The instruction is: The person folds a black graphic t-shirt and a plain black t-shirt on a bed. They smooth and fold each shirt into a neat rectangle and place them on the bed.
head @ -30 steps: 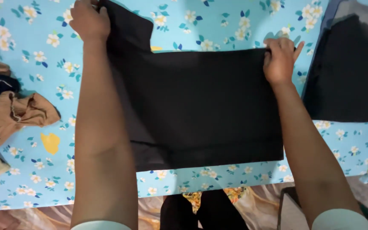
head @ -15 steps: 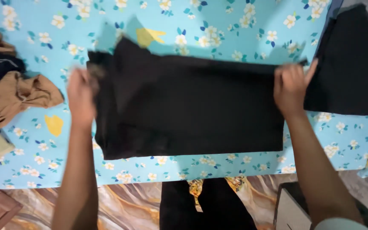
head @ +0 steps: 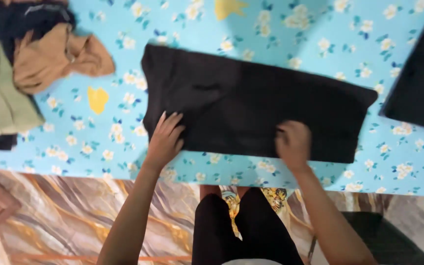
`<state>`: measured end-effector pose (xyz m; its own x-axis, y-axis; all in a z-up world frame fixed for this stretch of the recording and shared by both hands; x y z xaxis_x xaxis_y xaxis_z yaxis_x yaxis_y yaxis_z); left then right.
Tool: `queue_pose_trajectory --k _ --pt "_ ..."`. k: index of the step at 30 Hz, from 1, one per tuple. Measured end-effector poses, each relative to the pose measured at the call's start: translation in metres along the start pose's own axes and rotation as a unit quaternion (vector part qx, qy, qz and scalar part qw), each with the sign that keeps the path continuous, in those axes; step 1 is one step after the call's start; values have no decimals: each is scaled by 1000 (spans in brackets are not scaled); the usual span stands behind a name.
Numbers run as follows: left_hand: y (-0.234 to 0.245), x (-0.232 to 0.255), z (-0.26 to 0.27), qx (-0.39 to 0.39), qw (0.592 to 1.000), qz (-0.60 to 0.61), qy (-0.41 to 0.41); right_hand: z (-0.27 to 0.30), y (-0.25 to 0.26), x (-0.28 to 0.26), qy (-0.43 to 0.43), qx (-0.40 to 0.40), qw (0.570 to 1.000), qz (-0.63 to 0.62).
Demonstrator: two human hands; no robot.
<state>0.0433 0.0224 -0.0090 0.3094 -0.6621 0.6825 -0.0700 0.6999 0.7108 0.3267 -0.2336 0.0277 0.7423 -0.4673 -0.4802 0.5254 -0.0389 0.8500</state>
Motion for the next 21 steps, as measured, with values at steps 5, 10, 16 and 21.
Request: queue_pose_trajectory --k 5,10,16,21 --pt "7 1 0 -20 999 3 -50 -99 -32 -128 111 -11 992 -58" --pt "3 -9 3 1 995 -33 -89 -153 -69 -153 108 -152 981 -45" --pt "20 -11 -6 30 988 97 -120 -123 -60 -118 197 -179 964 -21" --pt "-4 -55 -24 101 953 269 93 -125 -72 -63 1 -143 961 -237"
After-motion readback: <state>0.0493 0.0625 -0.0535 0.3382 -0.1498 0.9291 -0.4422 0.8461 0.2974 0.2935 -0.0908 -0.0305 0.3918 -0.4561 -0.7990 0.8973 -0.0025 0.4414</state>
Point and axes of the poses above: each hand's wrist, its own z-axis away from the middle knuckle, its own y-axis out of the back of the hand, x = y × z, the point moved 5 cm from there along -z, towards the middle knuckle, and after that the axes turned 14 degrees about -x, right-handed, at the moved point
